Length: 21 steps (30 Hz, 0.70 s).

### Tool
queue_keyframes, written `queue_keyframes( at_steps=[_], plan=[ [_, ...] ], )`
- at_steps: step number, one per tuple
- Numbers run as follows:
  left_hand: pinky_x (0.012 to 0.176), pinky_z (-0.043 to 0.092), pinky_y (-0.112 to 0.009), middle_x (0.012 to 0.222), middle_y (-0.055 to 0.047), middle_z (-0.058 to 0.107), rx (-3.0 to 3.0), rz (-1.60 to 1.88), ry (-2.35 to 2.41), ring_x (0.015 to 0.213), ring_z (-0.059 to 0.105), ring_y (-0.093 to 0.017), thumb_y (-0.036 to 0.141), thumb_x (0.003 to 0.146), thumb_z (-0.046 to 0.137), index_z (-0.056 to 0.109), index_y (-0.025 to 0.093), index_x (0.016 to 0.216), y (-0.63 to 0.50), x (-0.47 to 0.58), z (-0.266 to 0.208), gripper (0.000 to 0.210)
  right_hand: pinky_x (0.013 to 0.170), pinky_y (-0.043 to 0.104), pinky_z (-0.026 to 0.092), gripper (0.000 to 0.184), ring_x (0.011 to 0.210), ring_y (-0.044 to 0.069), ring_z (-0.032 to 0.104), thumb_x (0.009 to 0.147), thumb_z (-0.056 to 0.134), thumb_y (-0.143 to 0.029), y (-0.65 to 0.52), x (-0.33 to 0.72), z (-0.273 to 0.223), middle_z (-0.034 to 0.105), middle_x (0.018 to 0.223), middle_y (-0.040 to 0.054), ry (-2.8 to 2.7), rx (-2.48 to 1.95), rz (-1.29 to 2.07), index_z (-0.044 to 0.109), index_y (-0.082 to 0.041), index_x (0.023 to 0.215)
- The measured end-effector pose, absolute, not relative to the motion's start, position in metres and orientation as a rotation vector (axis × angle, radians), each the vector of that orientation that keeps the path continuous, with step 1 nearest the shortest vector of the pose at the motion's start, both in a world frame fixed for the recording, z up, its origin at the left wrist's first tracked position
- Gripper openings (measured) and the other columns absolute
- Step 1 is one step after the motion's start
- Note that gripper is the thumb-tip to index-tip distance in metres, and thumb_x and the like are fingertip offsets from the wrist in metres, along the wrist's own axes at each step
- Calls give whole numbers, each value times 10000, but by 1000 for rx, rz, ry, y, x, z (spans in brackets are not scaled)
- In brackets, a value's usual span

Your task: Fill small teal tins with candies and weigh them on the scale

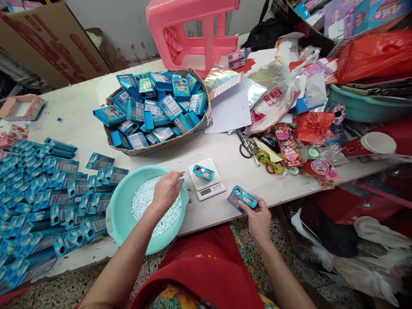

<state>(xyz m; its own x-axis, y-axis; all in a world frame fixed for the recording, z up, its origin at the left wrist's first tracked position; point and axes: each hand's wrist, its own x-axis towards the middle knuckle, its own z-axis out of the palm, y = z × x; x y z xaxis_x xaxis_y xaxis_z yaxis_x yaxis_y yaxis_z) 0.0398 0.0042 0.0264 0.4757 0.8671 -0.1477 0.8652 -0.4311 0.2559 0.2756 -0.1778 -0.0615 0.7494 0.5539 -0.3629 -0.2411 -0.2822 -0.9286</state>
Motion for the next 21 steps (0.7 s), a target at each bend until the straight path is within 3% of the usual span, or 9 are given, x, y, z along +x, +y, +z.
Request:
queue_keyframes(
  at_steps=[6,9,16,21],
  plan=[
    [862,438,-326,1061,-70,615,2184,458,1354,1003,554,-211,340,888,486,580,207,1058,14,84,7,235,809,383,496,560,822,203,612,540,832,-379,-181,282,-65,671,913,37,-220,-1699,775,602,-184,1012],
    [899,421,-358,1075,-82,587,2150,488,1383,1029,519,-229,397,842,556,582,203,1086,14,105,-3,312,799,373,500,562,812,195,610,539,833,-382,-182,285,-67,672,904,28,-204,-1707,769,603,-188,1014],
    [833,450,-326,1012,-52,607,1863,462,1355,856,567,-173,229,826,528,611,204,1016,27,103,-22,209,797,386,511,558,823,210,614,547,833,-386,-176,285,-65,672,902,37,-227,-1701,783,595,-182,1009],
    [939,412,-357,1245,-70,533,2190,273,1031,1140,485,-232,294,788,634,504,257,1227,29,98,-20,460,796,364,503,517,835,200,601,582,817,-372,-152,278,-58,652,902,27,-364,-1650,805,581,-193,1006]
  ],
)
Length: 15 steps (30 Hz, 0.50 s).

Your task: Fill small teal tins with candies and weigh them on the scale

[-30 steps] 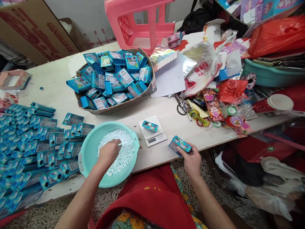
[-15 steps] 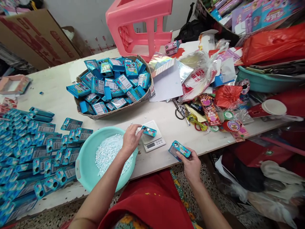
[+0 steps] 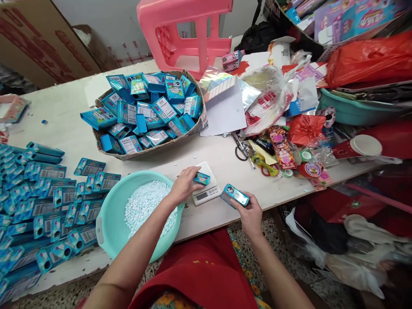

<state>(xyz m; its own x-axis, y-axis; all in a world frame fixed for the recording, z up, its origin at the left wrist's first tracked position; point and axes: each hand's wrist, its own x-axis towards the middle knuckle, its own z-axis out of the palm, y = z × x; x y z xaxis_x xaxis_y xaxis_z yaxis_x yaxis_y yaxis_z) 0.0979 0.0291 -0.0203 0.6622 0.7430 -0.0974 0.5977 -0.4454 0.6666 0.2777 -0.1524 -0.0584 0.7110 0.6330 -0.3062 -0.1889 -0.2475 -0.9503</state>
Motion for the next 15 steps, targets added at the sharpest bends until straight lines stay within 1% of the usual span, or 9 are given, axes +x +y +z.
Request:
queue_keyframes(
  at_steps=[2,4,6,8,10,12,14,15],
  plan=[
    [886,431,-353,1152,-77,570,2325,110,1052,1075,513,-241,265,792,628,538,243,1172,27,99,-15,392,794,356,499,495,832,192,595,606,804,-366,-139,273,-56,639,904,26,-432,-1621,804,572,-192,1008],
    [814,446,-338,1061,-86,587,2358,111,1214,994,541,-240,271,810,606,559,209,1111,25,93,-5,311,803,359,492,482,831,187,590,623,795,-360,-125,266,-55,626,907,28,-514,-1592,784,568,-187,1011],
    [796,446,-320,1053,-94,589,2305,307,1420,983,550,-234,316,822,597,544,188,1106,23,72,10,316,818,367,483,475,839,186,587,626,794,-350,-109,257,-57,616,917,30,-598,-1559,758,570,-183,1011],
    [816,440,-301,1071,-91,599,2216,551,1599,992,560,-219,365,829,587,531,192,1112,16,34,31,336,836,380,475,477,851,188,585,625,794,-347,-92,245,-64,608,929,31,-674,-1528,748,571,-181,1013],
    [830,435,-290,1075,-80,619,2135,671,1775,978,578,-209,406,825,585,531,207,1113,0,-17,59,354,861,399,466,481,862,194,585,628,791,-357,-77,231,-74,605,944,36,-746,-1511,765,572,-179,1018],
    [785,441,-295,1035,-70,646,2035,609,2017,902,604,-213,455,804,593,542,216,1109,-26,-75,91,391,890,421,457,483,883,207,588,631,785,-378,-67,220,-82,609,965,48,-818,-1506,788,575,-173,1015],
    [691,437,-308,948,-65,665,1878,372,2291,793,615,-231,531,772,589,553,224,1101,-59,-133,117,451,936,437,437,528,957,227,582,626,786,-389,-66,214,-86,605,1050,75,-896,-1508,802,570,-170,1056],
    [652,426,-316,883,-63,668,1780,185,2407,757,614,-249,579,758,574,557,231,1096,-76,-160,124,485,967,442,419,586,1024,240,565,616,792,-389,-68,214,-87,588,1122,92,-931,-1515,797,555,-173,1106]
  ],
)
